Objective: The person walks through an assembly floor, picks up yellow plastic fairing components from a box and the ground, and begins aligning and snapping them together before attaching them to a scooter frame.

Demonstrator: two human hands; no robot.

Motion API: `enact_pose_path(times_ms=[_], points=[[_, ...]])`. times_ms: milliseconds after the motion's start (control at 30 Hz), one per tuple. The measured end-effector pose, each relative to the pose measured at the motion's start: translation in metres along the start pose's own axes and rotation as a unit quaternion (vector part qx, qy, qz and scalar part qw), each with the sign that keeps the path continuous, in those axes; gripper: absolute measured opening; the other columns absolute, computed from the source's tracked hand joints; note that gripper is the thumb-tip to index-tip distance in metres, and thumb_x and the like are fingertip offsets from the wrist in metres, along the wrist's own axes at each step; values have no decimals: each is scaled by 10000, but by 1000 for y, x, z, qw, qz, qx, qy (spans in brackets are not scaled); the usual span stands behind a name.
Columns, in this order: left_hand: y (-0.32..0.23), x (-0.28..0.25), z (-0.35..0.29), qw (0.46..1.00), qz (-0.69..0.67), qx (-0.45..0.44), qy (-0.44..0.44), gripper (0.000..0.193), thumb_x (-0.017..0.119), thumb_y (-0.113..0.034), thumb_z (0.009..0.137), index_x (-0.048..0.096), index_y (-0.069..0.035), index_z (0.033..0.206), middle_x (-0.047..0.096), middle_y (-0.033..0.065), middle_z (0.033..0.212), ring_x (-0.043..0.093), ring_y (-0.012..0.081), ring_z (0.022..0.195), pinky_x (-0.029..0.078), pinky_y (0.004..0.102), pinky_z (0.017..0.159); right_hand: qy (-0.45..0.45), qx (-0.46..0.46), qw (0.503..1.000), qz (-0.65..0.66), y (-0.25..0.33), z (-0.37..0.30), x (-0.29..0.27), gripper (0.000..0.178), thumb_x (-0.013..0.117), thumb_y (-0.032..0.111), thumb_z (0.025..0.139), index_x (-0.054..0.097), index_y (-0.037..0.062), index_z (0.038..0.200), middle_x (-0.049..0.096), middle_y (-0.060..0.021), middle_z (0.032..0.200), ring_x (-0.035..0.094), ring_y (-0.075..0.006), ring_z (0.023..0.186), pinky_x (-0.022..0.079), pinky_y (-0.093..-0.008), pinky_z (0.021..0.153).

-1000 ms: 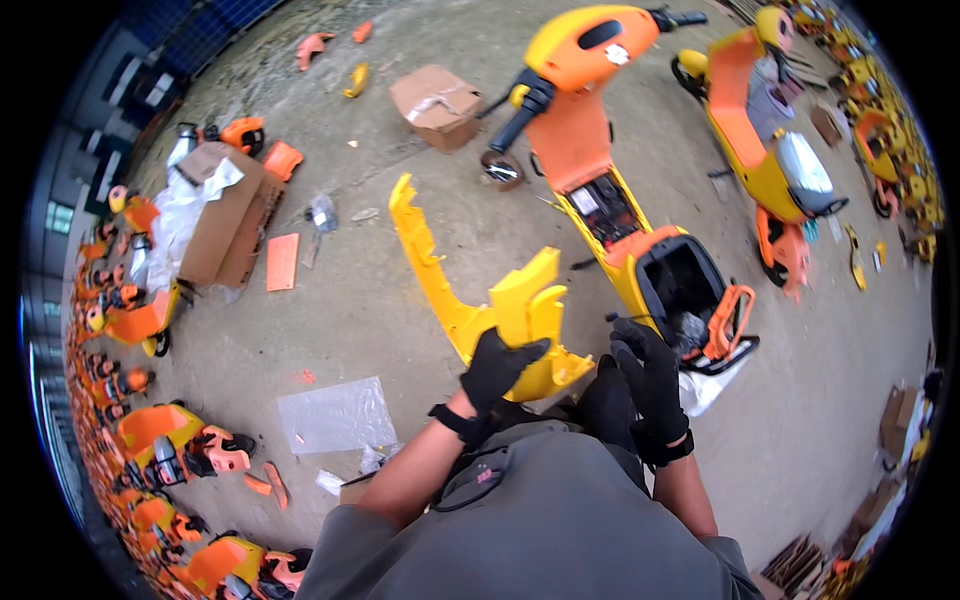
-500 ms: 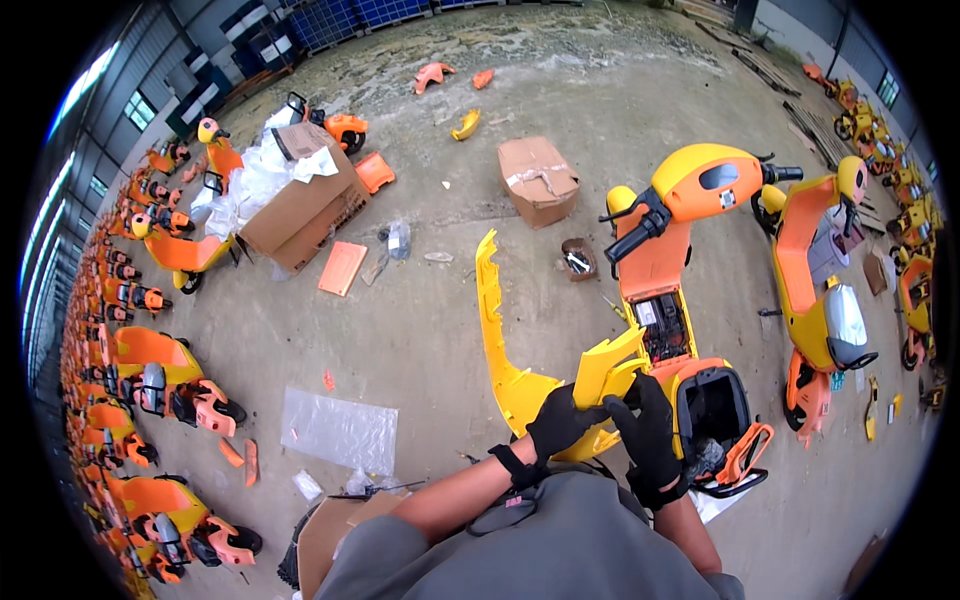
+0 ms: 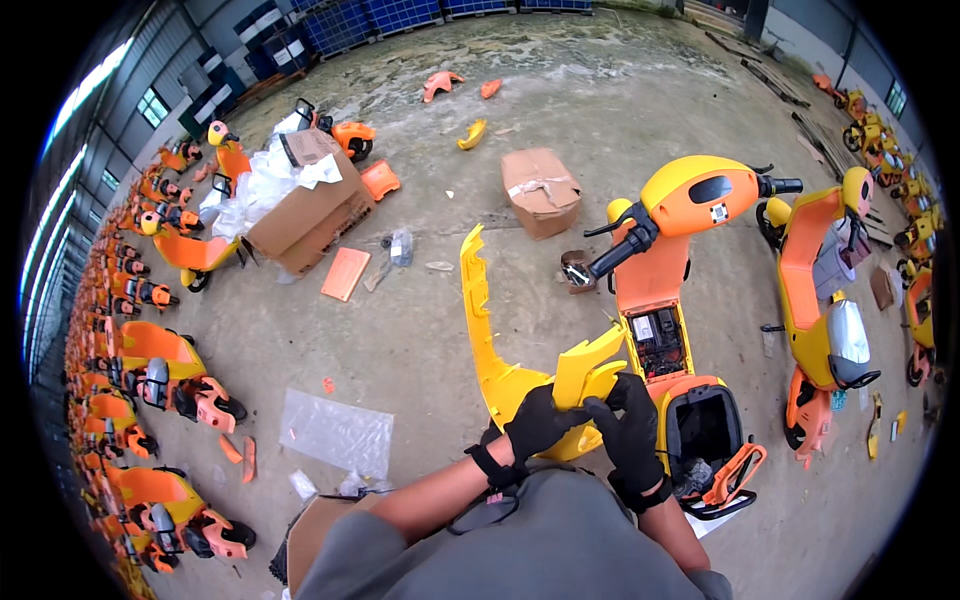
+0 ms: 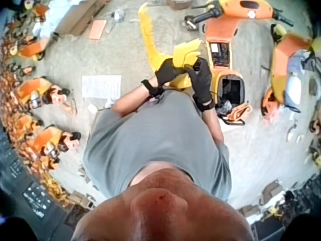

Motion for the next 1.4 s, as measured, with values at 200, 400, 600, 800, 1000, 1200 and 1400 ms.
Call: enact_pose_path(times_ms=[200,400,600,800,1000,1200,1400], points=[[-30,-6,20,996,31,-31,81,379,678,-217,881,594,-25,1197,694,112,1037,673,205,917,511,323,822,-11,34,999,21,3,18,-9,317,736,75,806,560,3,1060,632,-68,860,607,-138,757,497,-278,693],[-48,-24,31,988,-95,28,117,398,635,-257,921,570,-16,1230,661,89,1083,619,166,979,478,313,878,-28,85,992,87,11,33,-1,312,726,45,794,577,13,1066,634,-50,908,591,-117,807,478,-257,738],[-55,-35,39,981,-116,15,156,393,578,-272,962,558,-6,1251,659,92,1104,613,167,987,472,309,887,-27,86,993,71,25,41,3,301,693,39,807,577,3,1083,641,-55,925,600,-128,828,480,-262,747],[-57,-48,43,988,-55,36,136,434,617,-272,925,549,2,1255,675,137,1100,642,211,986,481,331,870,-21,90,994,53,24,44,10,311,679,15,805,579,6,1099,640,-56,951,594,-126,840,477,-266,758],[-78,-59,45,989,-86,86,87,418,635,-195,903,536,-1,1260,660,111,1121,626,195,1013,475,332,890,-27,85,993,80,31,47,13,313,714,24,784,581,5,1067,593,-13,933,543,-104,837,451,-255,756],[-91,-66,45,992,-74,57,83,321,631,-162,900,578,-5,1174,658,68,1029,606,133,929,486,285,813,-21,102,990,97,38,55,10,347,750,53,786,567,5,1076,566,-14,939,525,-93,825,447,-242,751],[-95,-64,47,992,-76,28,98,337,637,-160,898,569,5,1184,668,84,1008,622,138,898,490,283,793,-43,72,991,107,48,56,3,307,730,65,807,581,4,1068,588,-21,933,546,-93,824,457,-243,744]])
Point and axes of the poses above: each hand's wrist, its own z-axis towards the middle knuckle, its own x-axis out of the palm, y = z × x, the point moved 7 cm from there along z, towards the middle knuckle
